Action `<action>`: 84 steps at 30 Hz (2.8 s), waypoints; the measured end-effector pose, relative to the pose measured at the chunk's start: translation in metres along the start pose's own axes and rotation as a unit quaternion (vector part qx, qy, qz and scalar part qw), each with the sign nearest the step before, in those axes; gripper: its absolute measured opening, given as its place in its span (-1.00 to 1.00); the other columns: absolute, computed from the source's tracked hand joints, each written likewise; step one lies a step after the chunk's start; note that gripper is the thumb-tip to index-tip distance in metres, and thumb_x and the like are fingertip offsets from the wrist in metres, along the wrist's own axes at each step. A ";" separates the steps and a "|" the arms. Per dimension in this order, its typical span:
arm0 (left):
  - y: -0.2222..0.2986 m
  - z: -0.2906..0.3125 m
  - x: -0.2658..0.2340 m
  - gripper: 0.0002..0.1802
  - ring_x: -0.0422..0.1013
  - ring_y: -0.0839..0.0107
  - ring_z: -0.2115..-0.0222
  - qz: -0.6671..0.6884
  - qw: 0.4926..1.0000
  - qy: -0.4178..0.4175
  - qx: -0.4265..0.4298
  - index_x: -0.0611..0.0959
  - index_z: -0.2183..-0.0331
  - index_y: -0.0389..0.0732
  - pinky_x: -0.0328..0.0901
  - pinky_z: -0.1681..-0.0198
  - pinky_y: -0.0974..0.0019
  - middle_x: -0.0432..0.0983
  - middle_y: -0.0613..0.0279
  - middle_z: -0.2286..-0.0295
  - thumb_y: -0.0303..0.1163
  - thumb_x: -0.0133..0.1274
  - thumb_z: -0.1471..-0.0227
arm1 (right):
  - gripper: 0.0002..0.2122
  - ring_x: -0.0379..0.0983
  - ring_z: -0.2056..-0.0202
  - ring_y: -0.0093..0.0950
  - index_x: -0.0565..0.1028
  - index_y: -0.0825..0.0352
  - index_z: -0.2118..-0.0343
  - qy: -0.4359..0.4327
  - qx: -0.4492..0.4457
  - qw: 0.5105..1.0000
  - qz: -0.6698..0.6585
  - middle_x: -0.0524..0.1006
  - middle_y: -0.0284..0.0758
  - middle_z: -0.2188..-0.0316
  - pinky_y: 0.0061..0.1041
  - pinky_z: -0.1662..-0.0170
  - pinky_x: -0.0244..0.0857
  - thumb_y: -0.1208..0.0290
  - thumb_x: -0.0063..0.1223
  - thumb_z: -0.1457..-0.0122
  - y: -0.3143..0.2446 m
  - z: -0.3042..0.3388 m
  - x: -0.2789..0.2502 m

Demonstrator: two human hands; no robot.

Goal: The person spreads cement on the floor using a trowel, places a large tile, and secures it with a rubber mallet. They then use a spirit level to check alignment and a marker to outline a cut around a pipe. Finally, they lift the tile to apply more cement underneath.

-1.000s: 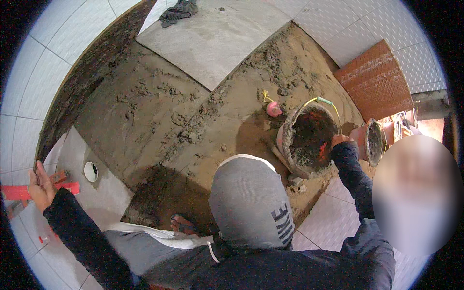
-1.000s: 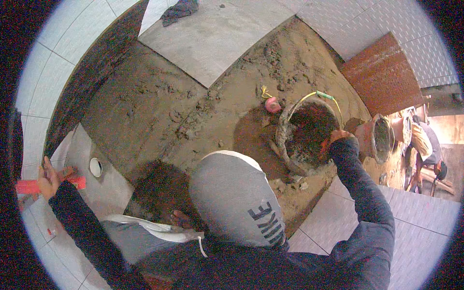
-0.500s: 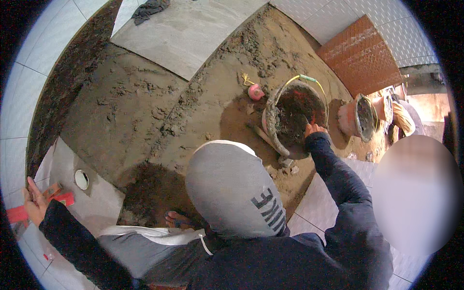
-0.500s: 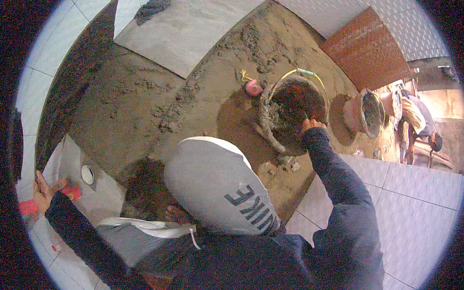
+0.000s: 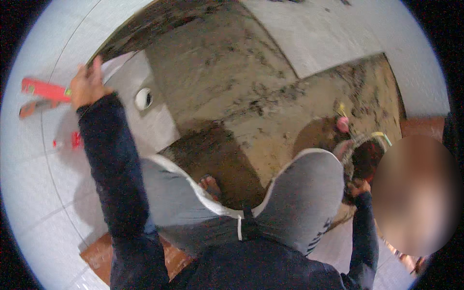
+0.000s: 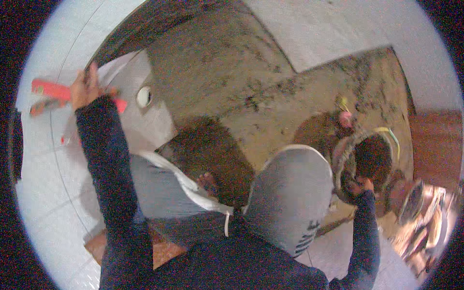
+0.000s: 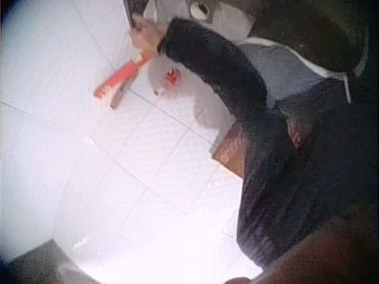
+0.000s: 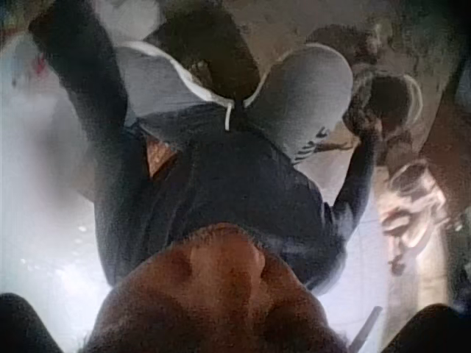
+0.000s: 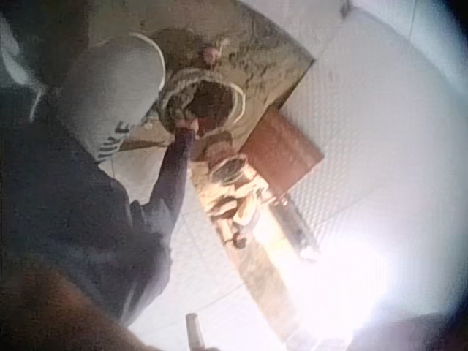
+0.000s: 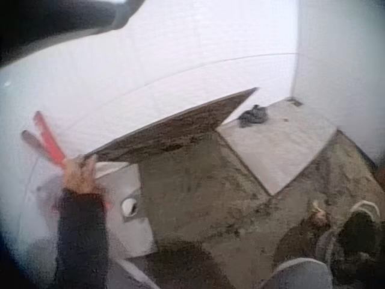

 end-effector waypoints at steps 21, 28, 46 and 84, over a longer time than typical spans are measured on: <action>0.017 0.012 -0.010 -0.57 0.56 0.22 0.32 -0.025 0.999 0.008 0.036 0.57 0.26 -0.44 0.39 0.22 0.24 0.62 -0.10 0.38 -0.17 -0.04 -0.22 | -0.64 0.54 0.40 -0.50 0.55 0.40 0.10 0.045 -0.346 0.929 -0.125 0.59 -0.24 0.49 -0.45 0.27 0.41 0.31 0.17 -0.06 -0.375 -0.052 -0.160; -0.001 0.003 0.002 -0.53 0.52 0.31 0.21 0.208 0.978 0.012 0.012 0.53 0.02 -0.33 0.37 0.15 0.36 0.59 0.00 0.21 -0.17 0.02 -0.18 | -0.68 0.53 0.23 -0.05 0.55 0.18 0.12 0.205 -0.274 0.939 -0.025 0.60 -0.08 0.28 -0.15 0.22 0.43 0.19 0.10 -0.08 -0.496 -0.094 -0.110; 0.018 0.008 -0.001 -0.60 0.39 0.19 0.07 0.046 0.996 -0.062 0.048 0.38 0.15 -0.74 0.41 -0.12 0.15 0.35 -0.21 0.13 -0.45 -0.15 -0.27 | -0.65 0.51 0.15 -0.02 0.57 0.16 0.08 0.055 -0.143 0.987 -0.045 0.59 -0.03 0.24 -0.17 0.02 0.38 0.13 0.07 -0.10 -0.453 -0.138 -0.055; -0.007 0.005 0.019 -0.59 0.35 0.11 0.07 0.612 0.775 0.026 -0.158 0.28 0.15 -0.79 0.39 -0.14 0.08 0.29 -0.21 0.16 -0.48 -0.19 -0.28 | -0.54 0.48 0.08 -0.20 0.52 0.25 0.02 -0.074 -0.164 0.966 0.187 0.53 -0.12 0.11 -0.23 -0.02 0.32 0.00 0.02 -0.15 -0.439 -0.215 -0.023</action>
Point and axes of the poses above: each hand's wrist, its own z-axis away from the middle knuckle, its own x-axis out of the palm, y = z × x, the point moved 8 cm from there along -z, towards the middle knuckle
